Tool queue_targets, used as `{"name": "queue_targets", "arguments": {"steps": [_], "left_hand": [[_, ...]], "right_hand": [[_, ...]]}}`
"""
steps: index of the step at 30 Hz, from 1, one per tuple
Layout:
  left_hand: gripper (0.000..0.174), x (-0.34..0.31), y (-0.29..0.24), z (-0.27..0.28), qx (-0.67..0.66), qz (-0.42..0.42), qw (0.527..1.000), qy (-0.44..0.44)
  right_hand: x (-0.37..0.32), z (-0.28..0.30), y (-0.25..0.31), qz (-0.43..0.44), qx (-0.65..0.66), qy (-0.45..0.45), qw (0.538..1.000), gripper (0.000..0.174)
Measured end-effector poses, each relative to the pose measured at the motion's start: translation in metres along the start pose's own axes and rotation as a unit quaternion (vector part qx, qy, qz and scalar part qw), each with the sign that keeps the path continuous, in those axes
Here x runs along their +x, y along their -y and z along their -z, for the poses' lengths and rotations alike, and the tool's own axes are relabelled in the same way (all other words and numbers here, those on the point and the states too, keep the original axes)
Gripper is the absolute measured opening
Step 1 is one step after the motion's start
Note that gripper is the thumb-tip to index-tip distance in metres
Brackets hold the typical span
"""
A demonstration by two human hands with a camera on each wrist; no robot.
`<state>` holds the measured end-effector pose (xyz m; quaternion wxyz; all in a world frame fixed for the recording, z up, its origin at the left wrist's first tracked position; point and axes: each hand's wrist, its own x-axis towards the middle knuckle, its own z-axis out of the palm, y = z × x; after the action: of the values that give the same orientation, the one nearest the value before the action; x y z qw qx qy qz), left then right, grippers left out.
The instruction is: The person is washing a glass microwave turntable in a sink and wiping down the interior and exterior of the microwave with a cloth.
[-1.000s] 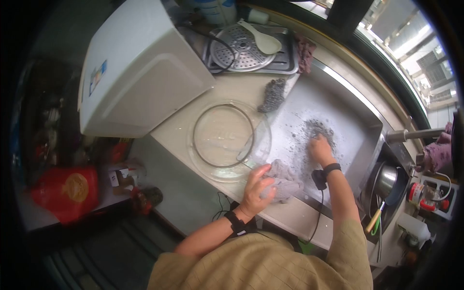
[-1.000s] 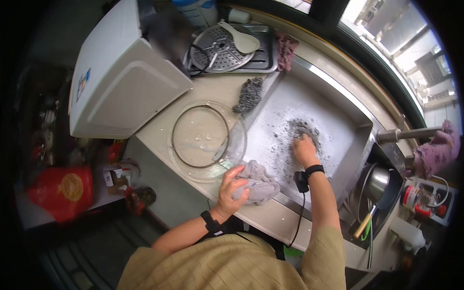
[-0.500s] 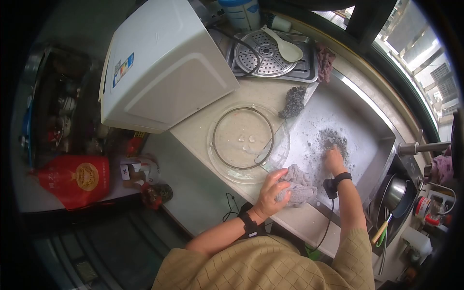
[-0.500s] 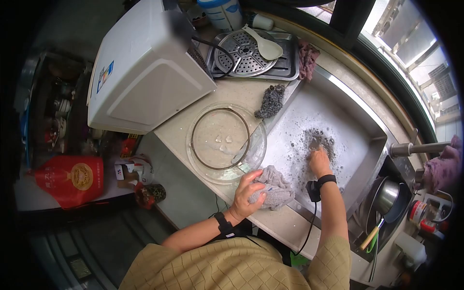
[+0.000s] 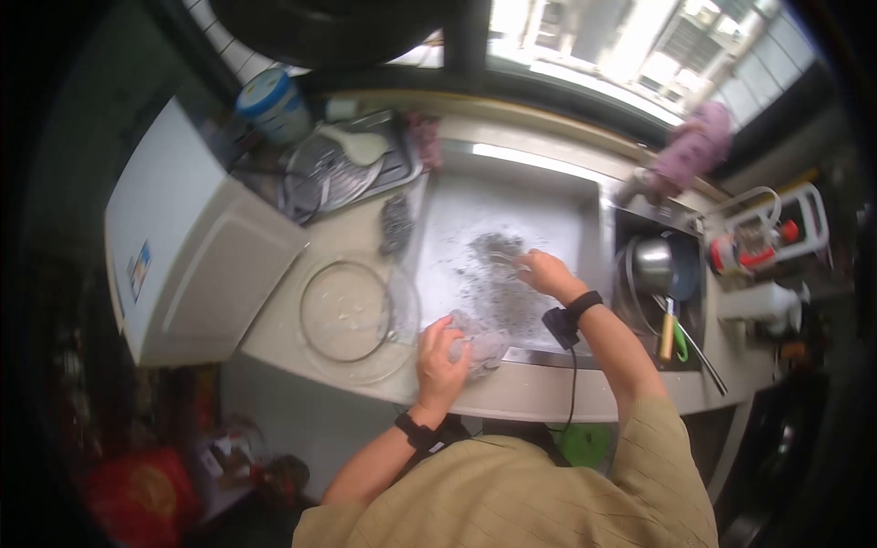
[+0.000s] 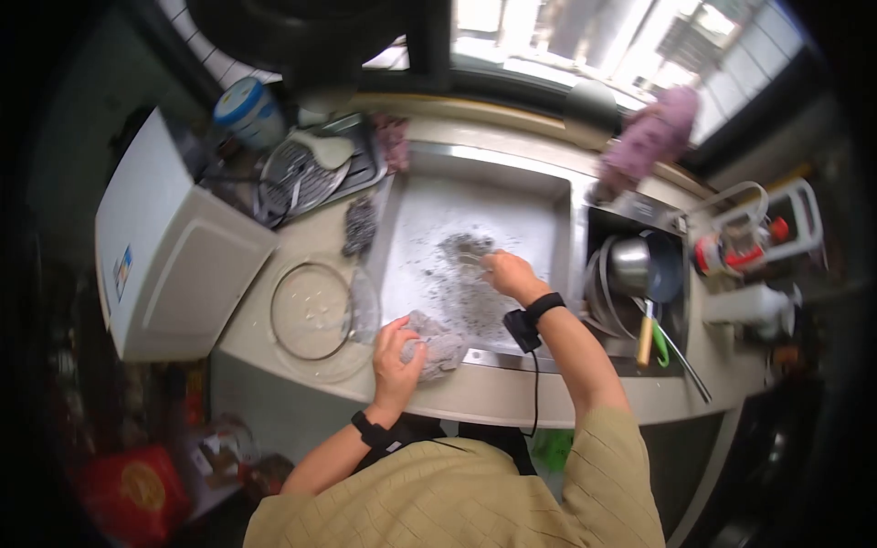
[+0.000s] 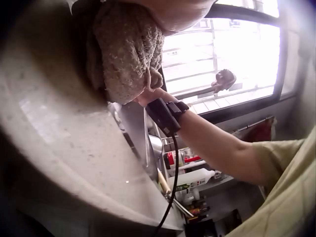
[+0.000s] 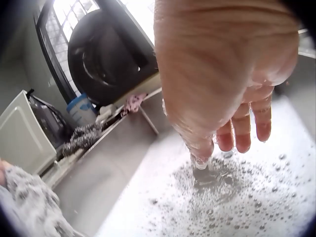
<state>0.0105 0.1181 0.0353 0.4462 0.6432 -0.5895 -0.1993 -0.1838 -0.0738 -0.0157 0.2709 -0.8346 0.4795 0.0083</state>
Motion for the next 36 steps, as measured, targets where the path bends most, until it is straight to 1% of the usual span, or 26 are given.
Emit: {"name": "queue_targets", "arguments": {"steps": [2,3,4,5,6,7,9,11,12,13,14,15,16,17,18,20,21,22,24,25,28,30,31,32,34,36], "left_hand": [[0.014,0.009,-0.001,-0.013,-0.083,0.107,0.991,0.023],[0.014,0.016,-0.007,-0.019,-0.123,0.133,0.983,0.018],[0.014,0.019,-0.008,-0.027,-0.128,0.124,0.984,0.024],[0.012,0.022,-0.005,-0.038,-0.186,0.198,0.962,0.037],[0.01,0.026,-0.004,-0.046,-0.241,0.271,0.931,0.047],[0.01,0.036,-0.019,-0.046,-0.243,0.267,0.932,0.04],[0.015,0.052,-0.053,-0.05,-0.397,0.359,0.842,0.055],[0.015,0.061,-0.06,-0.071,-0.414,0.364,0.833,0.043],[0.016,0.064,-0.061,-0.085,-0.423,0.35,0.835,0.034],[0.017,0.066,-0.062,-0.097,-0.426,0.338,0.839,0.017],[0.017,0.071,-0.07,-0.102,-0.402,0.314,0.86,0.009],[0.018,0.075,-0.073,-0.111,-0.438,0.353,0.826,0.005],[0.018,0.077,-0.072,-0.123,-0.449,0.37,0.813,-0.004],[0.019,0.079,-0.07,-0.132,-0.46,0.385,0.8,-0.004],[0.019,0.08,-0.072,-0.134,-0.451,0.383,0.806,-0.023],[0.022,0.082,-0.079,-0.137,-0.458,0.401,0.793,0.002],[0.023,0.081,-0.077,-0.142,-0.463,0.398,0.792,0.0],[0.023,0.084,-0.079,-0.144,-0.457,0.395,0.797,-0.012],[0.024,0.084,-0.085,-0.143,-0.452,0.399,0.797,-0.033],[0.023,0.087,-0.092,-0.139,-0.46,0.406,0.789,-0.037],[0.024,0.097,-0.1,-0.145,-0.446,0.36,0.818,-0.044],[0.024,0.105,-0.102,-0.156,-0.439,0.349,0.826,-0.053],[0.025,0.113,-0.101,-0.161,-0.434,0.339,0.832,-0.067],[0.025,0.121,-0.097,-0.168,-0.431,0.332,0.835,-0.077],[0.026,0.13,-0.085,-0.186,-0.368,0.346,0.858,-0.09],[0.029,0.134,-0.085,-0.199,-0.381,0.337,0.853,-0.117]], "right_hand": [[-0.015,0.026,-0.001,-0.028,0.027,-0.067,0.997,0.029],[-0.021,0.037,-0.004,-0.027,0.06,-0.113,0.991,0.029],[-0.023,0.049,-0.01,-0.052,0.066,-0.132,0.988,0.031],[-0.025,0.058,-0.021,-0.058,0.144,-0.182,0.971,0.03],[-0.027,0.068,-0.036,-0.058,0.22,-0.227,0.947,0.03],[-0.026,0.08,-0.046,-0.046,0.222,-0.313,0.922,0.027],[-0.026,0.109,-0.07,-0.165,0.341,-0.369,0.849,0.022],[-0.027,0.133,-0.098,-0.163,0.375,-0.448,0.795,0.023],[-0.023,0.139,-0.133,-0.179,0.364,-0.439,0.802,0.025],[-0.019,0.147,-0.14,-0.179,0.386,-0.477,0.769,0.027],[-0.006,0.15,-0.174,-0.194,0.348,-0.48,0.781,0.027],[0.028,0.137,-0.256,-0.09,0.308,-0.499,0.805,0.029],[0.045,0.138,-0.287,-0.102,0.251,-0.487,0.83,0.03],[0.054,0.143,-0.29,-0.108,0.205,-0.44,0.868,0.032],[0.054,0.156,-0.29,-0.119,0.153,-0.397,0.897,0.035],[0.043,0.17,-0.236,-0.161,0.17,-0.408,0.883,0.039],[0.063,0.162,-0.269,-0.246,0.044,-0.423,0.871,0.038],[0.06,0.166,-0.263,-0.252,0.048,-0.393,0.883,0.038],[0.05,0.17,-0.252,-0.316,0.161,-0.342,0.87,0.04],[0.051,0.168,-0.251,-0.311,0.166,-0.342,0.871,0.04],[0.048,0.156,-0.269,-0.286,0.157,-0.312,0.892,0.038],[0.063,0.12,-0.307,-0.131,0.112,-0.509,0.843,0.042],[0.047,0.122,-0.287,-0.119,0.149,-0.484,0.854,0.044],[0.014,0.134,-0.234,-0.102,0.186,-0.458,0.863,0.047],[-0.037,0.141,-0.149,-0.003,0.378,-0.299,0.876,0.048],[-0.076,0.136,-0.083,0.072,0.481,-0.13,0.864,0.065]]}}
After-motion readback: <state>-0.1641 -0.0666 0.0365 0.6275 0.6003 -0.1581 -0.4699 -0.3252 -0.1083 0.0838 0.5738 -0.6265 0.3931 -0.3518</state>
